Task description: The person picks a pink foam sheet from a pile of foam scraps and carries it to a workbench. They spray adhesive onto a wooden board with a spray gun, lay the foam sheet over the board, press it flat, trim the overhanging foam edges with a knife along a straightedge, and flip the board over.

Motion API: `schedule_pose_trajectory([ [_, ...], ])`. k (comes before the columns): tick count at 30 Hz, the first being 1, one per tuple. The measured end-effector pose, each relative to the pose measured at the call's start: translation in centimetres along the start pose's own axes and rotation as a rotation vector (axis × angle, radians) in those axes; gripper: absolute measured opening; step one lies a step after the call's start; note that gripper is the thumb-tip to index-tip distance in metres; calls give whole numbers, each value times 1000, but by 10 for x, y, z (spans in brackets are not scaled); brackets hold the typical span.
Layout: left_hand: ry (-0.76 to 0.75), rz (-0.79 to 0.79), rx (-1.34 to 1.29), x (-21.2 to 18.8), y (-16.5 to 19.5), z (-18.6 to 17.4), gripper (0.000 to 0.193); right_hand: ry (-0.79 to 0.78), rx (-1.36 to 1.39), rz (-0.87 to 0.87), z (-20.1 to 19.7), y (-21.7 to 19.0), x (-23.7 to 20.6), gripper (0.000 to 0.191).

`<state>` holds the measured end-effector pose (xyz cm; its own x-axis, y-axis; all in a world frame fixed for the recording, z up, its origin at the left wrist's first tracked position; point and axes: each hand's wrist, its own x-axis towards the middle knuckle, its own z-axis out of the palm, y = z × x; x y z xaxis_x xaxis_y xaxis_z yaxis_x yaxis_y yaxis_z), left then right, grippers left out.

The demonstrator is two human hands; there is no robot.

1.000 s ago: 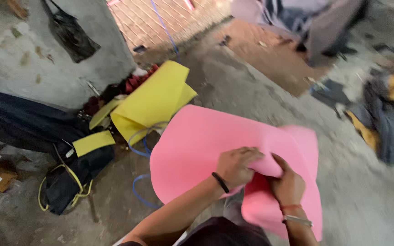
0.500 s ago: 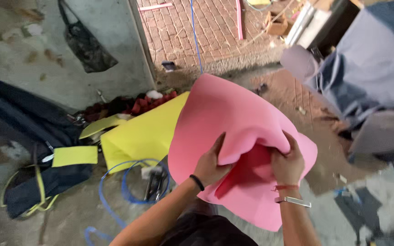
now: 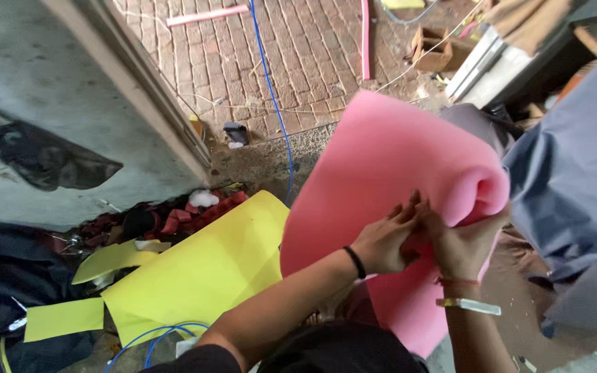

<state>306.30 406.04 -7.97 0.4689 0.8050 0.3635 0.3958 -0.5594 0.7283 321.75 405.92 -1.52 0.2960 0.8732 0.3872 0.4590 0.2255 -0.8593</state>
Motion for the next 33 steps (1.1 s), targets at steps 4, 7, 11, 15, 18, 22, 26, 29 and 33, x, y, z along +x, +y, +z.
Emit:
schedule_pose_trajectory([
  [4,-34,-31,-64,124,-104,-35,97,36,276,29,79,66,133,82],
  [7,-71,-69,-106,217,-192,-71,84,15,199,-60,144,113,251,75],
  [11,28,-207,-71,310,-292,-149,71,-51,196,-82,242,138,402,78],
  [15,314,-369,-129,365,-392,-252,71,-157,331,-79,353,129,523,89],
  [18,537,-578,-150,398,-476,-323,70,-233,369,-74,452,125,599,86],
  [22,770,-563,183,404,-597,-439,67,-248,263,-132,581,123,680,85],
  [26,986,-794,195,398,-673,-572,58,-252,237,-168,699,104,781,84],
  [29,1139,-891,318,404,-722,-652,52,-323,314,-145,793,86,839,83],
  [33,1287,-962,192,411,-773,-728,55,-404,277,-182,933,54,881,84],
])
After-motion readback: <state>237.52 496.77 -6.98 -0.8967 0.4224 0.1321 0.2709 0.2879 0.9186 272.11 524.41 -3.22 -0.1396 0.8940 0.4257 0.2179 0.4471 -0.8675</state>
